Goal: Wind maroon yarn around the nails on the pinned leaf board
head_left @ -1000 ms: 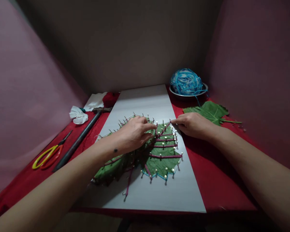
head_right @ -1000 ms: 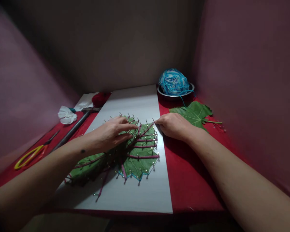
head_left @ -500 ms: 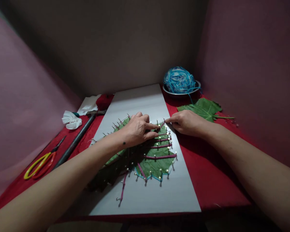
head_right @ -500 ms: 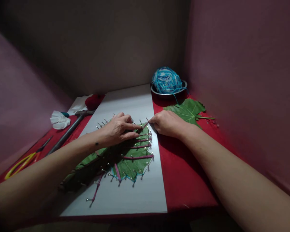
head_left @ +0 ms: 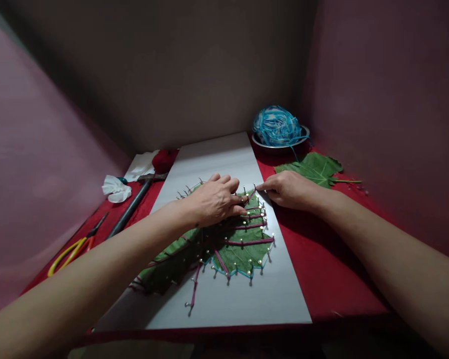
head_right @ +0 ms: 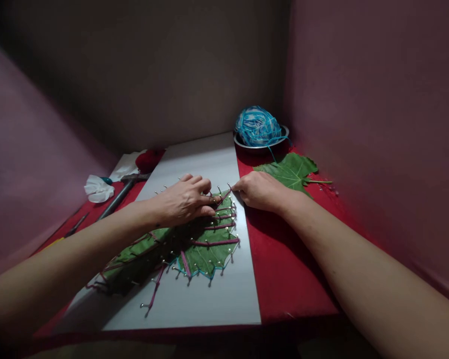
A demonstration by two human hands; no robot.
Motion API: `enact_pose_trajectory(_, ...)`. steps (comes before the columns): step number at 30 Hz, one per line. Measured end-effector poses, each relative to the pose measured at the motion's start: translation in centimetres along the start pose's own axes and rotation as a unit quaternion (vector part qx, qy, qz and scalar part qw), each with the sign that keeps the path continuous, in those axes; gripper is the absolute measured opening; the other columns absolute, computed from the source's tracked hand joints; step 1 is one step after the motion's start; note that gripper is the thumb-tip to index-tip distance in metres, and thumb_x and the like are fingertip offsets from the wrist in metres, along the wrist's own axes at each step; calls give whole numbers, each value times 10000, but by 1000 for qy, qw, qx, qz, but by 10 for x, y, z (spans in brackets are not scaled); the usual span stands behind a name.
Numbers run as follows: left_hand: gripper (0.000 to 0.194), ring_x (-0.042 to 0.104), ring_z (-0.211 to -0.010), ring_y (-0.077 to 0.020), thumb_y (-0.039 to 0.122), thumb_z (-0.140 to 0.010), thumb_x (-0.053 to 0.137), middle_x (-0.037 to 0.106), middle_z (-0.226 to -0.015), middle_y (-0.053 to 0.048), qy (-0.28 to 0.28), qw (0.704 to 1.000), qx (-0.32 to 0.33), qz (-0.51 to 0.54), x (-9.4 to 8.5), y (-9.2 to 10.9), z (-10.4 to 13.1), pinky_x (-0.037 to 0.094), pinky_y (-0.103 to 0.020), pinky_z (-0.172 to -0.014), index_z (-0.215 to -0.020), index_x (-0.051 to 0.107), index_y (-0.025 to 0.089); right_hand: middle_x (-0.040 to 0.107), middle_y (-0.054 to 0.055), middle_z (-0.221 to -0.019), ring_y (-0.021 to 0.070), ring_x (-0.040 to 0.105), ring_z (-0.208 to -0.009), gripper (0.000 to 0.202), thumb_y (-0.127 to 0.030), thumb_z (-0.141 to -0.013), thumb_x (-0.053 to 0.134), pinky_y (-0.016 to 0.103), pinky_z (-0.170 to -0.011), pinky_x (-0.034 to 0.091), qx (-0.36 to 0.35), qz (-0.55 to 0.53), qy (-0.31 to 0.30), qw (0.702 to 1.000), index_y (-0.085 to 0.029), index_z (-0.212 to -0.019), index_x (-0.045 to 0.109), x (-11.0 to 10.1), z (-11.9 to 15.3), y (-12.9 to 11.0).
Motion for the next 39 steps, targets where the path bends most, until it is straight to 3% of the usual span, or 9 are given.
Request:
enact_pose_trajectory(6, 411, 476, -941, -218, 467, -966, 354, 559, -996, -86, 73, 995, -70, 23, -3, -11, 21, 329, -338, -828, -1174, 620, 233, 741, 74, -940, 186, 653, -793, 402, -131, -790, 489, 296, -710, 439, -5, 2, -8, 1000, -241, -1104, 716, -1, 0, -2)
enact_pose_trajectory(13, 368, 465, -938, -217, 380, -958, 431, 561, -1037, -97, 83, 990, -92, 73, -1, -5, 38, 350, -358, -845, -1273, 548, 230, 743, 51, -842, 175, 647, -752, 287, -131, -769, 517, 272, -651, 406, 35, 41, -42, 998, -246, -861, 764, -10, 2, -8)
enact_pose_trajectory(17, 369, 456, -953, -218, 335, -955, 435, 562, -1040, -101, 123, 982, -100, 108, -12, -2, 28, 361, -358, -857, -1290, 534, 216, 745, 56, -829, 189, 643, -747, 283, -118, -733, 541, 282, -641, 400, 57, 18, -56, 997, -234, -861, 765, -21, 6, -13)
enact_pose_trajectory(21, 362, 479, -908, -208, 185, -951, 367, 576, -982, -89, 117, 976, -116, 143, -12, -5, 0, 372, -343, -816, -1219, 601, 246, 726, 29, -744, 131, 597, -637, 260, -111, -725, 538, 247, -610, 405, 65, -104, -35, 992, -204, -826, 760, -31, 8, -14)
enact_pose_trajectory(27, 209, 494, -900, -214, 198, -871, 540, 606, -927, -65, 91, 973, -108, 184, -5, 4, -38, 370, -335, -801, -980, 714, 233, 489, -31, -489, 70, 368, -457, 207, -268, -742, 535, 222, -438, 273, 107, -276, -30, 955, -155, -689, 700, -30, 8, -7)
enact_pose_trajectory(31, 197, 487, -903, -219, 249, -892, 542, 636, -914, -58, 93, 974, -116, 173, -6, 11, -39, 350, -344, -788, -870, 736, 222, 475, -35, -497, 65, 350, -462, 201, -234, -707, 531, 220, -436, 258, 93, -289, -47, 952, -154, -713, 715, -28, 8, -10)
enact_pose_trajectory(36, 285, 483, -875, -192, 262, -953, 459, 665, -848, -37, 161, 974, -70, 142, -11, 19, -28, 362, -331, -795, -831, 706, 192, 447, -45, -464, 65, 341, -461, 196, -184, -679, 517, 227, -464, 270, 79, -276, -47, 957, -156, -687, 710, -30, 8, -16)
enact_pose_trajectory(39, 293, 497, -864, -177, 278, -963, 446, 679, -835, -24, 200, 966, -71, 145, -12, 18, -20, 376, -320, -798, -821, 687, 190, 484, -39, -503, 69, 367, -487, 162, -191, -674, 529, 225, -474, 279, 74, -330, -40, 940, -151, -683, 686, -33, 9, -17)
Point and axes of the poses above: each hand's wrist, its own z-axis away from the middle knuckle, its own x-axis out of the palm, y = z × x, the point moved 7 cm from there along -z, towards the middle knuckle
